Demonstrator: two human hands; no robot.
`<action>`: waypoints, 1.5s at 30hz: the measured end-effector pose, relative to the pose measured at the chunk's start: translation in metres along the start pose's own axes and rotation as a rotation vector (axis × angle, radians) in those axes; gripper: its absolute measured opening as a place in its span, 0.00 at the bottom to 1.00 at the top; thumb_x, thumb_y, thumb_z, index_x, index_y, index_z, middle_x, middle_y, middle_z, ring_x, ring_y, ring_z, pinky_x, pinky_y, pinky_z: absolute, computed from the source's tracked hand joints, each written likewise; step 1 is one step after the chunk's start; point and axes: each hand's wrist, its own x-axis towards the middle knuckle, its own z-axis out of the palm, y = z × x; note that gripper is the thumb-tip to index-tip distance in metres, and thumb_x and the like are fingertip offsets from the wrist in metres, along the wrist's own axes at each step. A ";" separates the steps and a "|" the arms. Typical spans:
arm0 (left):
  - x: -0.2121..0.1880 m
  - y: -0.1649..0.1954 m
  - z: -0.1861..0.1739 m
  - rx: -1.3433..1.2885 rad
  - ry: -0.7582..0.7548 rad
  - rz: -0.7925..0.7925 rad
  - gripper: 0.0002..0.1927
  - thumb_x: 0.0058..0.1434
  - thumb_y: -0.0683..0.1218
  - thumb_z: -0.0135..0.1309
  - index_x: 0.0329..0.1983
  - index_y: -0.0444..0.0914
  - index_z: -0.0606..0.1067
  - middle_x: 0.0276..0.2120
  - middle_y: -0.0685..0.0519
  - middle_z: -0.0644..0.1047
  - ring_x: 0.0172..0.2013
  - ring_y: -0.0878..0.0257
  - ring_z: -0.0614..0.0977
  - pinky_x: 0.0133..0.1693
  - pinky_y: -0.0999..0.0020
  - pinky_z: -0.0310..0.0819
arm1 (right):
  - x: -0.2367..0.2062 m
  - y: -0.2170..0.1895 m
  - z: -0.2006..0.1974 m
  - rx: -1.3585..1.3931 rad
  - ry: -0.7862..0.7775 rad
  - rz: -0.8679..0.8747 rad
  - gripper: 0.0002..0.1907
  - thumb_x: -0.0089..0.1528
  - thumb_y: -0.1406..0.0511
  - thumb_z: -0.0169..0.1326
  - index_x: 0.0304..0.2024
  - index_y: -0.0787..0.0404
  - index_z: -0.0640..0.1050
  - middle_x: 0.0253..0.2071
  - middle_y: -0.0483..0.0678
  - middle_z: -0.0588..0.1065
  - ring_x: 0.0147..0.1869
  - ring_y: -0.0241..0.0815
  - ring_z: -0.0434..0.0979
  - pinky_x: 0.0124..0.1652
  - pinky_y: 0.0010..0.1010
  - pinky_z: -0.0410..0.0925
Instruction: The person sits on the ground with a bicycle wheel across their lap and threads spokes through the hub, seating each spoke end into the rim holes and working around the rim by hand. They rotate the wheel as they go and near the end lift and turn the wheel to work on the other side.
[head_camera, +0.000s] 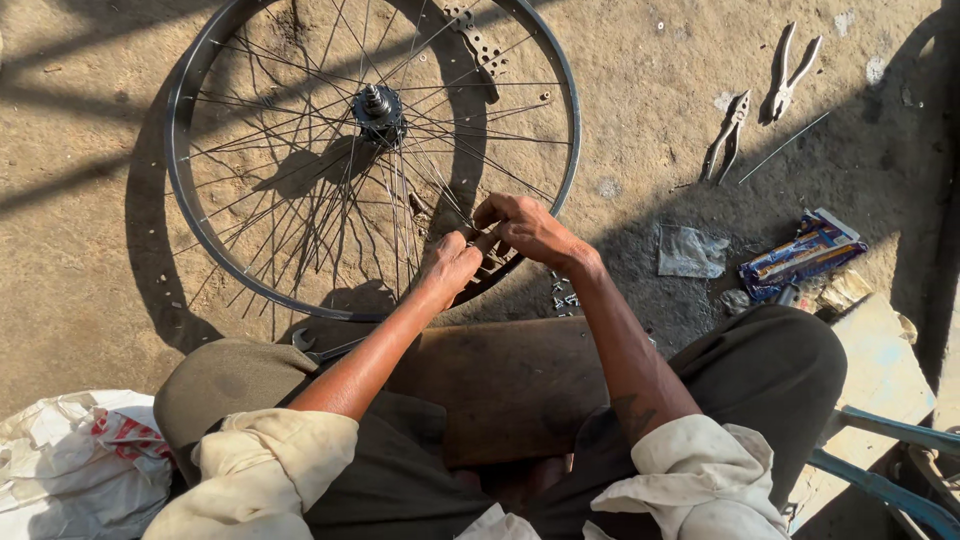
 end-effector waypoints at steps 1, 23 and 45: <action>-0.001 0.002 0.004 -0.133 -0.006 -0.168 0.17 0.65 0.54 0.58 0.32 0.35 0.78 0.28 0.42 0.80 0.27 0.54 0.82 0.29 0.55 0.75 | -0.002 0.000 -0.003 0.029 0.013 0.010 0.17 0.59 0.72 0.47 0.51 0.67 0.75 0.44 0.54 0.81 0.43 0.44 0.84 0.41 0.36 0.79; 0.030 0.022 0.049 -1.038 -0.045 -0.068 0.10 0.63 0.42 0.55 0.44 0.34 0.70 0.31 0.45 0.81 0.25 0.58 0.85 0.19 0.64 0.81 | -0.077 0.247 0.031 -0.589 0.673 0.276 0.09 0.56 0.67 0.61 0.39 0.60 0.79 0.41 0.56 0.78 0.48 0.61 0.77 0.47 0.49 0.69; 0.034 0.033 0.054 -0.979 0.043 -0.054 0.07 0.62 0.40 0.54 0.43 0.34 0.71 0.31 0.44 0.80 0.27 0.58 0.85 0.18 0.65 0.80 | -0.069 0.227 0.028 0.111 1.027 0.468 0.06 0.64 0.68 0.52 0.43 0.62 0.77 0.36 0.51 0.78 0.35 0.43 0.77 0.33 0.36 0.71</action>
